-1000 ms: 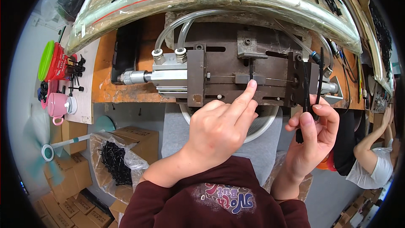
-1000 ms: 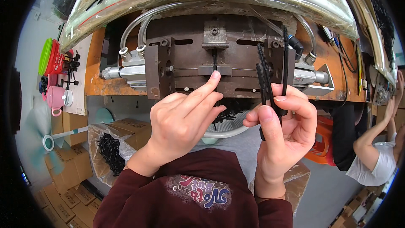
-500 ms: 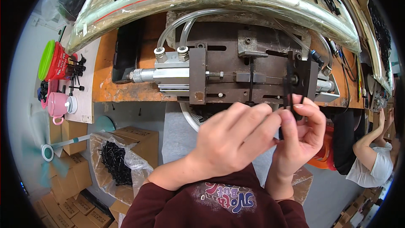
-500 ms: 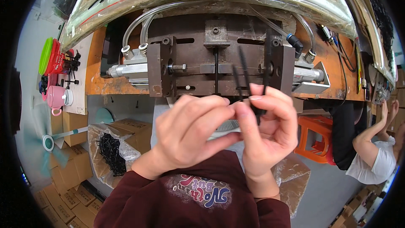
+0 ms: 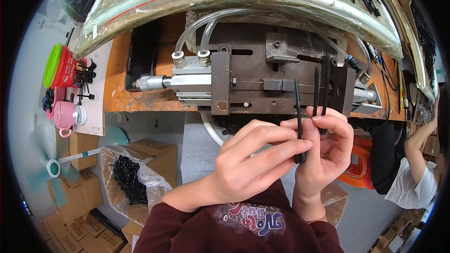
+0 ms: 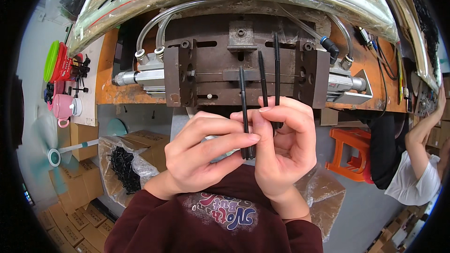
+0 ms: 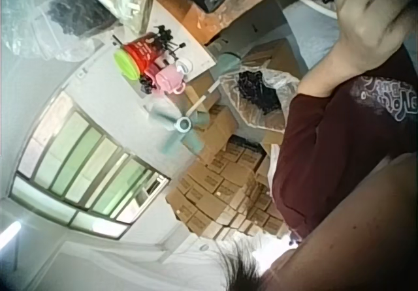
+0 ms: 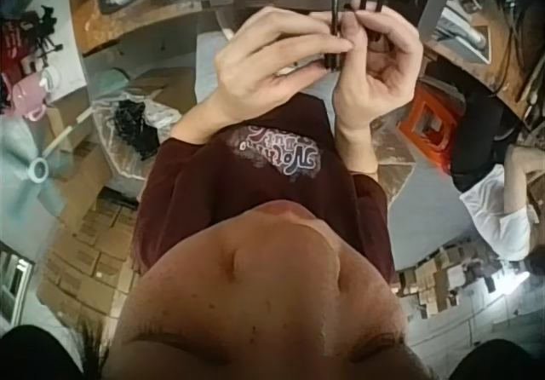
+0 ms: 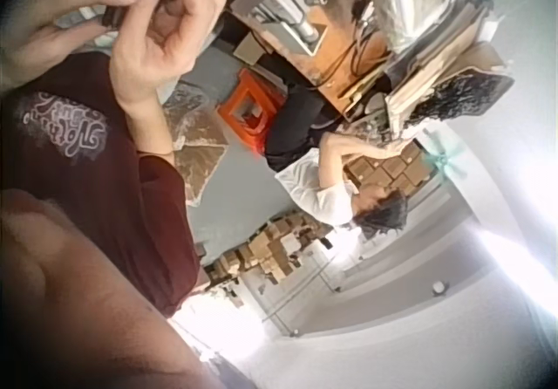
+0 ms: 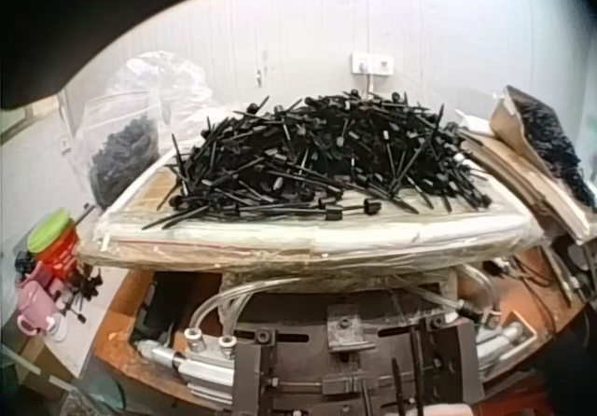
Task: Assembling small black plastic cable connectors using a specialized manual press machine.
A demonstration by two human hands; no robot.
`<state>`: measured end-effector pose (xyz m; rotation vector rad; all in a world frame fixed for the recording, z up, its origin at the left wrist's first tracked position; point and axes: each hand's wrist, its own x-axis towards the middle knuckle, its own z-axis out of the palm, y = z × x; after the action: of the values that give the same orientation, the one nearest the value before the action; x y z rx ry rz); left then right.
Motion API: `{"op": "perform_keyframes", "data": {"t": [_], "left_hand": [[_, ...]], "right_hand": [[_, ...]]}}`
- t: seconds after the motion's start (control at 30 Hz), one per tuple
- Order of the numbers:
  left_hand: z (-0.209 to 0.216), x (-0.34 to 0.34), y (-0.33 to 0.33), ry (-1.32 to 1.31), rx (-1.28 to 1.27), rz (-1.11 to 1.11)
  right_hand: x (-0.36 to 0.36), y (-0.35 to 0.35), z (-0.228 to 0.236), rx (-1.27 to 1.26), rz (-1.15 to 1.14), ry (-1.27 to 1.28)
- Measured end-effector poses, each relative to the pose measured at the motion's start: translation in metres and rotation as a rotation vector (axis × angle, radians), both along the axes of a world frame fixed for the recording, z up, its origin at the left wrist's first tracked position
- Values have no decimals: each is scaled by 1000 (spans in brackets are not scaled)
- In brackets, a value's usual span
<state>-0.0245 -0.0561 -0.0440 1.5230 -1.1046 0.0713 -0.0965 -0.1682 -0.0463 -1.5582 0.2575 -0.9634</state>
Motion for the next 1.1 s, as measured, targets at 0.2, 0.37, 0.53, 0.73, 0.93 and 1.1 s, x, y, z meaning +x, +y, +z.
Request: {"op": "perform_keyframes", "data": {"t": [0.2, 0.37, 0.53, 0.73, 0.93, 1.1], "left_hand": [[2, 2, 6, 28, 59, 2], [-14, 12, 1, -239, 235, 136], [-21, 8, -7, -394, 356, 284], [-8, 12, -14, -460, 446, 340], [-4, 7, -14, -398, 513, 323], [2, 10, -10, -404, 582, 256]], "right_hand": [[-5, -10, -3, -141, -49, 5], [-9, -20, 6, -79, -131, -13], [-15, -18, 4, -54, -45, -4], [-19, -19, 5, -5, -25, -1], [-17, -17, 11, 77, -21, -22], [-15, -17, 3, 110, 1, -42]]}}
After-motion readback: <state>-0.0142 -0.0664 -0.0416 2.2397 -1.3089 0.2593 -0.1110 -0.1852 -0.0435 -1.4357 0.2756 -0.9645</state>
